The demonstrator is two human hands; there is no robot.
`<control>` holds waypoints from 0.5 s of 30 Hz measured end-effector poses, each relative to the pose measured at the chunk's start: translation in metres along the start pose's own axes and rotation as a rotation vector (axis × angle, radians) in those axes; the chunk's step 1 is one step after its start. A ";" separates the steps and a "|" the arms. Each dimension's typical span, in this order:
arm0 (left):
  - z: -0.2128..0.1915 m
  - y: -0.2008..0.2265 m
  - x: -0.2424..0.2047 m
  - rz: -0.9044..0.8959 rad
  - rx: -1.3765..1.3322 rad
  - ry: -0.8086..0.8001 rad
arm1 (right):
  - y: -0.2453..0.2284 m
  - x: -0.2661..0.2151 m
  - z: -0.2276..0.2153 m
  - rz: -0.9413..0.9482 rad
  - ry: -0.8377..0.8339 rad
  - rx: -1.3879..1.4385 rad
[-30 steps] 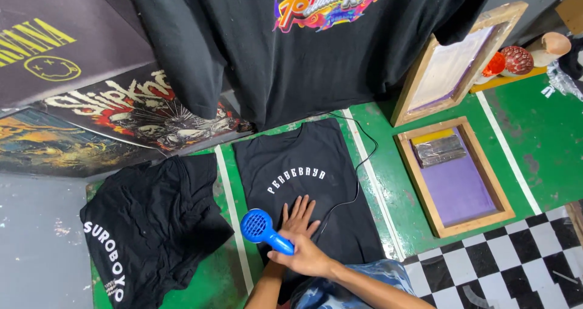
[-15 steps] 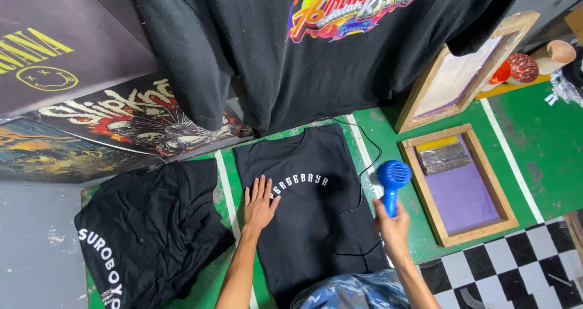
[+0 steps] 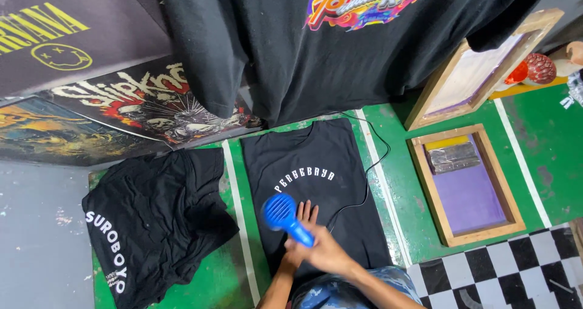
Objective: The person uses a blue hair dryer to dry a black t-shirt with white text on a green table. They hold the dryer in their right hand and use their left hand to smooth the fabric while moving the dryer back and forth over the printed area.
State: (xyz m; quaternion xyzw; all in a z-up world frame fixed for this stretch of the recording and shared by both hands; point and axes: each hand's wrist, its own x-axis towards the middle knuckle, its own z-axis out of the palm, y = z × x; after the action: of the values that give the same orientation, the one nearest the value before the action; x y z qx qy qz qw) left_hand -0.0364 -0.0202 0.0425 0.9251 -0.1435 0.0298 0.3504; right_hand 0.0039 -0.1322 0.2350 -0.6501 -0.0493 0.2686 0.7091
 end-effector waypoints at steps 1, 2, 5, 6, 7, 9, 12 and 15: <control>0.006 -0.004 -0.001 -0.014 0.133 -0.045 | -0.007 -0.003 0.009 0.062 -0.079 -0.013; 0.011 -0.008 -0.001 -0.029 0.265 -0.090 | -0.015 -0.006 0.018 0.123 -0.157 -0.026; 0.021 -0.039 -0.003 -0.003 0.165 -0.039 | -0.024 -0.007 0.017 0.091 -0.188 -0.011; 0.025 -0.058 -0.004 -0.002 0.166 -0.037 | -0.011 -0.005 0.007 0.088 -0.188 -0.012; 0.029 -0.077 -0.006 0.002 0.217 -0.042 | 0.001 -0.004 -0.003 0.113 -0.086 -0.054; 0.022 -0.097 -0.001 0.009 0.266 -0.049 | 0.017 -0.003 -0.025 0.137 0.019 -0.095; -0.012 -0.104 0.022 -0.152 0.437 -0.176 | 0.017 -0.003 -0.063 0.234 0.299 -0.148; -0.037 -0.110 0.033 -0.146 0.401 0.000 | 0.011 -0.013 -0.100 0.279 0.558 -0.111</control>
State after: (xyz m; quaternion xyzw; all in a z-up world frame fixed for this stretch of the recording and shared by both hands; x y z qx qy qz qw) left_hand 0.0283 0.0749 0.0049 0.9842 -0.0675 0.0323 0.1607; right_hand 0.0311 -0.2272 0.2128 -0.7369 0.2221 0.1714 0.6150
